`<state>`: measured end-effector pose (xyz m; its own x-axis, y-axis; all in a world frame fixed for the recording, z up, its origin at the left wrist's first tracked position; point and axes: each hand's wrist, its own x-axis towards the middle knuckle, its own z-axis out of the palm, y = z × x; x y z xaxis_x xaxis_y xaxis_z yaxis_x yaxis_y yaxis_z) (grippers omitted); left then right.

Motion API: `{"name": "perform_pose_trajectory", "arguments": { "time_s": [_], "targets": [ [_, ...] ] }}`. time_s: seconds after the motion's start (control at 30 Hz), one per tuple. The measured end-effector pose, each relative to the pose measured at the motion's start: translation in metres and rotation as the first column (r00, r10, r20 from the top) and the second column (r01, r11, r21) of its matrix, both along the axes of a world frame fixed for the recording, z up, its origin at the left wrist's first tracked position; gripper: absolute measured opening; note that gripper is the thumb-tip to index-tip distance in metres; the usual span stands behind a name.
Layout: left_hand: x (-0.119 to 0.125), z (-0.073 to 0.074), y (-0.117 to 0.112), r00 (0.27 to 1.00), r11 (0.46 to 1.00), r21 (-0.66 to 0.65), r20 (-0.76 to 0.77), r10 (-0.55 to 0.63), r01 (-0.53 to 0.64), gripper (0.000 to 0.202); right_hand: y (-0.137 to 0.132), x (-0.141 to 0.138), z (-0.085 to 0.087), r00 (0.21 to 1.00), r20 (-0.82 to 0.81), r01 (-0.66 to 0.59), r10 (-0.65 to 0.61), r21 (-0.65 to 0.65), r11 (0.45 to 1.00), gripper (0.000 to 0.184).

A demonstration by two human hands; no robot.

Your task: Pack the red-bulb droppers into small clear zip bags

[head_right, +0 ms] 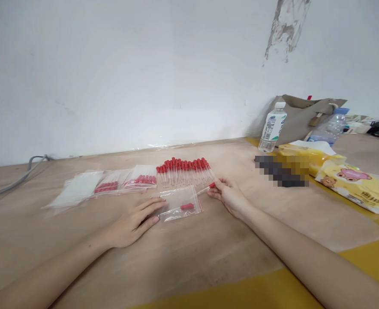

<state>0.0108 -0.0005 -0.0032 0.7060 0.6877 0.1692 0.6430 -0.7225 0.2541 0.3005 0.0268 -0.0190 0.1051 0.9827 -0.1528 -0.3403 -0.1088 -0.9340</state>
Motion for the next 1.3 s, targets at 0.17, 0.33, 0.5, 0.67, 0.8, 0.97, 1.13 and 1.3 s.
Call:
{"name": "perform_pose_trajectory", "arguments": {
  "time_s": [0.17, 0.33, 0.5, 0.67, 0.8, 0.97, 1.13, 1.3],
  "targets": [
    [0.0, 0.0, 0.001, 1.0, 1.0, 0.013, 0.006, 0.002, -0.003, 0.036, 0.003, 0.006, -0.004, 0.858, 0.44, -0.322, 0.266, 0.056, 0.945, 0.017],
    [0.001, -0.002, 0.002, 1.0, 1.0, 0.028, 0.017, -0.001, 0.001, 0.037, 0.007, -0.002, -0.002, 0.721, 0.657, -0.431, 0.223, 0.173, 0.886, 0.022],
    [0.001, -0.002, 0.002, 1.0, 1.0, 0.018, 0.019, 0.009, -0.009, 0.037, 0.01, -0.01, -0.005, 0.704, 0.678, -0.453, 0.213, 0.197, 0.869, 0.024],
    [0.002, -0.001, 0.001, 1.0, 1.0, 0.02, 0.03, -0.009, 0.008, 0.037, 0.008, -0.021, -0.01, 0.777, 0.57, -0.44, 0.266, 0.191, 0.877, 0.025],
    [0.002, 0.0, 0.002, 0.999, 1.0, 0.018, 0.028, -0.015, 0.014, 0.036, 0.004, -0.023, -0.004, 0.791, 0.525, -0.439, 0.313, 0.132, 0.889, 0.027],
    [-0.001, -0.002, 0.004, 1.0, 1.0, -0.007, -0.004, -0.006, 0.006, 0.036, 0.012, -0.006, 0.002, 0.747, 0.607, -0.413, 0.27, 0.105, 0.905, 0.029],
    [-0.002, -0.002, 0.005, 1.0, 0.999, -0.054, -0.004, -0.007, 0.007, 0.036, 0.042, 0.003, 0.007, 0.495, 0.848, -0.14, -0.19, 0.293, 0.946, 0.022],
    [-0.001, 0.001, 0.001, 1.0, 0.997, -0.078, -0.012, 0.024, -0.025, 0.037, 0.076, -0.013, 0.019, 0.084, 0.962, 0.049, -0.259, 0.255, 0.966, 0.024]
  ]
}}
